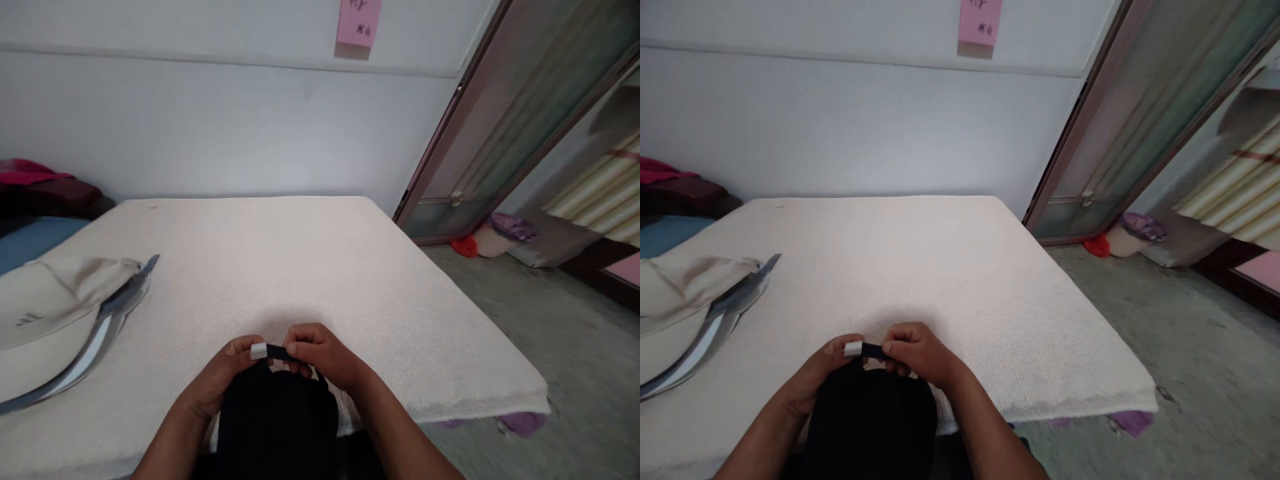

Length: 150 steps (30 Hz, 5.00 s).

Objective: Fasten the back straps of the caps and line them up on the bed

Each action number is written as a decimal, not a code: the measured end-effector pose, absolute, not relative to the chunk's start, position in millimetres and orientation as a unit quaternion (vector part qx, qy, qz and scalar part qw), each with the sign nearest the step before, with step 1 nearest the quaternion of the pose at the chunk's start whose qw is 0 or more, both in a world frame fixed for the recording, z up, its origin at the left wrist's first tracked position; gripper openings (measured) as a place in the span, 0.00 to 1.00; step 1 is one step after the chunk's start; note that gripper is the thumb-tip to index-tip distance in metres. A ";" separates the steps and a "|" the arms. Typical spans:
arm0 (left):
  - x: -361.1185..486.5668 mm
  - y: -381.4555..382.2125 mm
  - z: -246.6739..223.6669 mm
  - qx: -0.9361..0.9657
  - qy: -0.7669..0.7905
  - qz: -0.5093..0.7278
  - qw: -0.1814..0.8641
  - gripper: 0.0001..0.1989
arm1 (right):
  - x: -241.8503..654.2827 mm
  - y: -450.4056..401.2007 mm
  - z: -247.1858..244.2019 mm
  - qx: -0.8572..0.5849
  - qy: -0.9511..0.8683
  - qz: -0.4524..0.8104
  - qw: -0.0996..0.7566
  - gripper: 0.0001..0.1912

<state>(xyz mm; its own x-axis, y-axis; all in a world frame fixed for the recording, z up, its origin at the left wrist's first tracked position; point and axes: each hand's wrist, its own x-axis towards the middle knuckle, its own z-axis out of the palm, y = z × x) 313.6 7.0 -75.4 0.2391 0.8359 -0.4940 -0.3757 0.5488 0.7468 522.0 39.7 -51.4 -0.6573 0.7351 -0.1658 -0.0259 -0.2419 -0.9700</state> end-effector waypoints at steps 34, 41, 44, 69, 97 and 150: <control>325.7 7.4 -76.0 0.361 0.490 0.289 0.739 0.11 | 525.9 42.6 -57.1 -0.263 -0.526 0.783 0.204 0.09; 333.4 9.1 -69.4 0.371 0.451 0.290 0.758 0.12 | 523.1 41.0 -58.2 -0.260 -0.496 0.800 0.215 0.11; 336.2 9.8 -67.9 0.362 0.417 0.321 0.769 0.09 | 522.6 40.8 -59.0 -0.258 -0.506 0.795 0.213 0.13; 338.7 16.4 -82.9 0.374 0.514 0.332 0.697 0.13 | 521.2 38.1 -66.0 -0.395 -0.747 0.488 0.217 0.12; 341.9 10.7 -77.8 0.357 0.483 0.332 0.727 0.08 | 529.8 44.9 -71.2 -0.359 -0.652 0.630 0.220 0.12; 315.4 27.0 17.8 0.093 0.364 0.564 0.735 0.04 | 541.0 52.9 -64.8 -0.188 -0.378 0.852 0.311 0.14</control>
